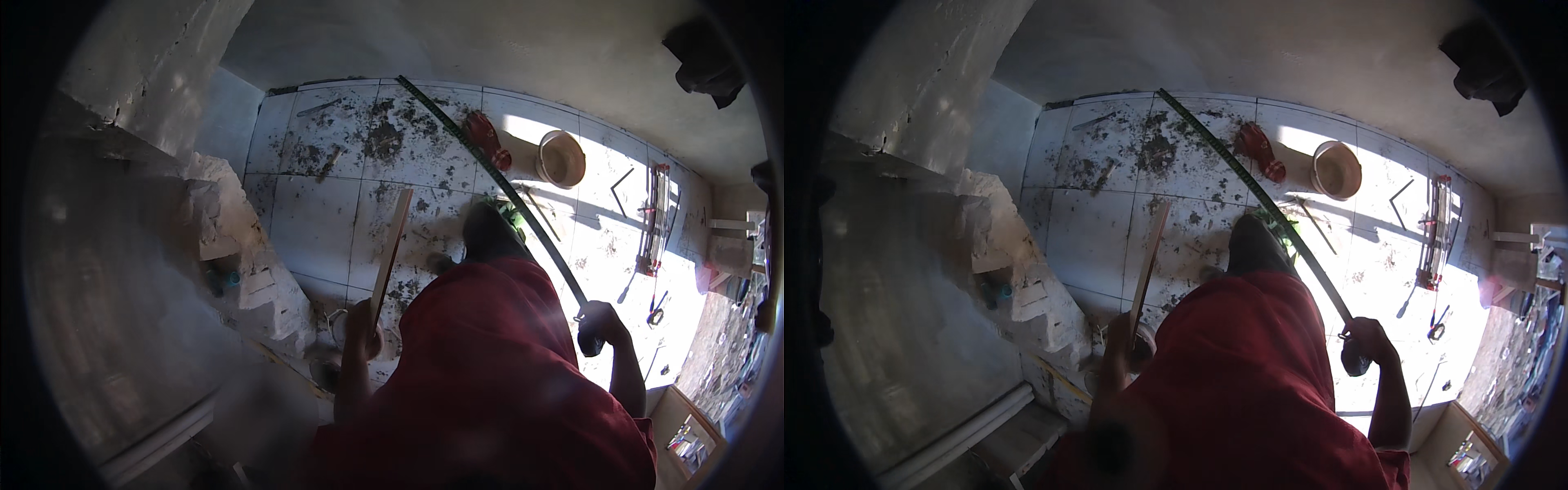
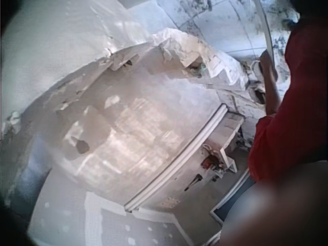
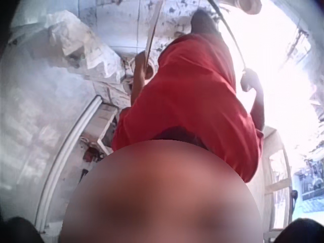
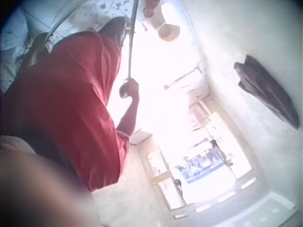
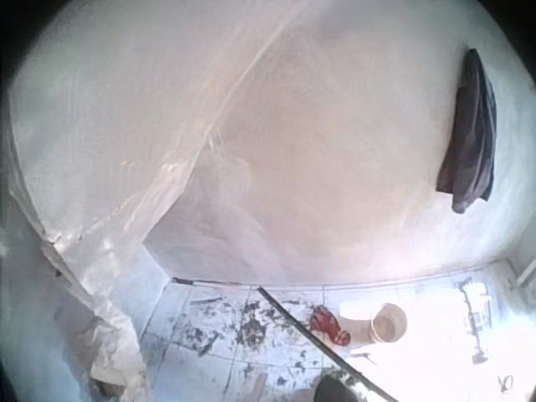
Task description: The person measures a narrow white tile strip with a tape measure, then kneels and uses a trowel to spread adhesive along the floor-wall junction. The person places the tile strip into the adhesive and presses it into place.
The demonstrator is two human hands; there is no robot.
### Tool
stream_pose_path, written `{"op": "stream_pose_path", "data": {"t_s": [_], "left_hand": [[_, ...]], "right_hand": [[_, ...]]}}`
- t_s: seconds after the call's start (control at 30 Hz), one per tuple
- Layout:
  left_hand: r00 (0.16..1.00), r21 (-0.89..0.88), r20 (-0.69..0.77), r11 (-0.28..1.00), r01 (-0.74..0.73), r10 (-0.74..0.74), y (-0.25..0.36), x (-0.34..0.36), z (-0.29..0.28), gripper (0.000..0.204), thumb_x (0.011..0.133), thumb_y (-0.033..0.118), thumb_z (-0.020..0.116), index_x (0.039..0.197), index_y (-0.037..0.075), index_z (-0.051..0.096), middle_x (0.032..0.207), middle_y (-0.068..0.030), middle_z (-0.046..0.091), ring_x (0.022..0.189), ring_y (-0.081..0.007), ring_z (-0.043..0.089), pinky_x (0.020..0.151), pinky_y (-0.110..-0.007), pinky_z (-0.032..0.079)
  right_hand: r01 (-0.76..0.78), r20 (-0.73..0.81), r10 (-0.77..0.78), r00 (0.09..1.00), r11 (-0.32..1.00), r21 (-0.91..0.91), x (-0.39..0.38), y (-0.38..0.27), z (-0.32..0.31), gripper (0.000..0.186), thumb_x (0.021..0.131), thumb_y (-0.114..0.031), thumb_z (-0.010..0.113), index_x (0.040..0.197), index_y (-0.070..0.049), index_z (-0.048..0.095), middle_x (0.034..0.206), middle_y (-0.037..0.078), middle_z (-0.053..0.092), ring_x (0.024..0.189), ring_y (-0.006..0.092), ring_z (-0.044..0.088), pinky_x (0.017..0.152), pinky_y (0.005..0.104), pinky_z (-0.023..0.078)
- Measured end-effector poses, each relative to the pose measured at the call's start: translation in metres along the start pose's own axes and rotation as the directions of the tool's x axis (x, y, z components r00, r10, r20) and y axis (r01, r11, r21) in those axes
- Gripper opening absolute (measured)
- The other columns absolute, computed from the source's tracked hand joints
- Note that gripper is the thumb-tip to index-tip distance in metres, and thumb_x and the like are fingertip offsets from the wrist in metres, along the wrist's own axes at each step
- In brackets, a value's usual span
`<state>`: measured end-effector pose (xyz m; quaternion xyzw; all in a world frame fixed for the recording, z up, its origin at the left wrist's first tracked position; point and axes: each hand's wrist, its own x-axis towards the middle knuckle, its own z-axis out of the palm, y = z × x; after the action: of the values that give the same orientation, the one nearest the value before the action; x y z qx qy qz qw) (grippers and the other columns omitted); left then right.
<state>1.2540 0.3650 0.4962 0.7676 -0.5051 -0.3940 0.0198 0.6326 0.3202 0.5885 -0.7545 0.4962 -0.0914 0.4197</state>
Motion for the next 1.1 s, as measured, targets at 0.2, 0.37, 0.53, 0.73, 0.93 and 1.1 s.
{"op": "stream_pose_path", "data": {"t_s": [0.2,0.37,0.53,0.73,0.93,1.1], "left_hand": [[0.961,-0.047,0.127,0.966,0.253,-0.246,-0.046,0.012,0.015,0.031,0.090,0.028,0.045,0.085,0.005,0.065,0.082,-0.0183,0.067,0.081,-0.0371,0.066,0.069,-0.046,0.051],[0.945,0.089,0.101,0.949,0.304,-0.312,-0.096,0.013,0.027,0.031,0.094,0.024,0.041,0.087,0.004,0.064,0.083,-0.0202,0.066,0.082,-0.0384,0.066,0.069,-0.048,0.051],[0.847,0.012,0.032,0.848,0.530,-0.530,-0.040,0.024,-0.007,0.027,0.092,0.022,0.045,0.091,0.003,0.064,0.085,-0.0201,0.067,0.084,-0.0380,0.066,0.071,-0.048,0.051],[0.744,0.057,-0.067,0.742,0.668,-0.665,0.054,0.122,-0.042,0.023,0.090,0.020,0.052,0.097,0.002,0.064,0.089,-0.0197,0.067,0.087,-0.0373,0.066,0.073,-0.047,0.051],[0.715,-0.134,-0.127,0.727,0.674,-0.687,0.066,0.230,-0.061,0.024,0.087,0.018,0.058,0.103,0.002,0.065,0.092,-0.0193,0.068,0.089,-0.0367,0.066,0.076,-0.046,0.051],[0.790,0.175,-0.144,0.770,0.613,-0.596,0.032,0.346,-0.087,0.023,0.091,0.023,0.052,0.094,0.001,0.060,0.084,-0.0210,0.063,0.080,-0.0419,0.061,0.071,-0.050,0.047]], "right_hand": [[-0.129,0.026,0.127,0.992,0.983,0.127,0.091,-0.003,-0.010,0.005,0.077,-0.003,0.061,0.082,-0.003,0.061,0.073,0.009,0.059,0.067,0.0223,0.061,0.060,0.0331,0.049],[-0.548,0.225,0.508,0.832,0.687,0.477,0.207,0.019,-0.016,0.021,0.091,-0.016,0.050,0.084,-0.002,0.063,0.076,0.008,0.059,0.070,0.0155,0.060,0.066,0.0309,0.049],[-0.599,0.337,0.497,0.800,0.704,0.382,0.358,0.068,-0.016,0.010,0.085,-0.008,0.056,0.085,-0.002,0.065,0.076,0.006,0.063,0.068,0.0150,0.063,0.062,0.0300,0.051],[-0.700,0.378,0.591,0.712,0.559,0.445,0.552,0.128,-0.019,0.014,0.089,-0.011,0.054,0.082,-0.005,0.066,0.072,0.002,0.061,0.066,0.0097,0.055,0.062,0.0256,0.046],[-0.671,0.408,0.545,0.733,0.679,0.298,0.715,0.136,-0.024,0.016,0.088,-0.014,0.060,0.077,-0.003,0.061,0.075,0.002,0.059,0.067,0.0108,0.056,0.063,0.0269,0.046],[-0.718,0.380,0.623,0.683,0.668,0.195,0.839,0.128,0.001,0.018,0.089,-0.016,0.059,0.082,0.000,0.066,0.069,0.003,0.061,0.064,0.0094,0.056,0.060,0.0264,0.046]]}}
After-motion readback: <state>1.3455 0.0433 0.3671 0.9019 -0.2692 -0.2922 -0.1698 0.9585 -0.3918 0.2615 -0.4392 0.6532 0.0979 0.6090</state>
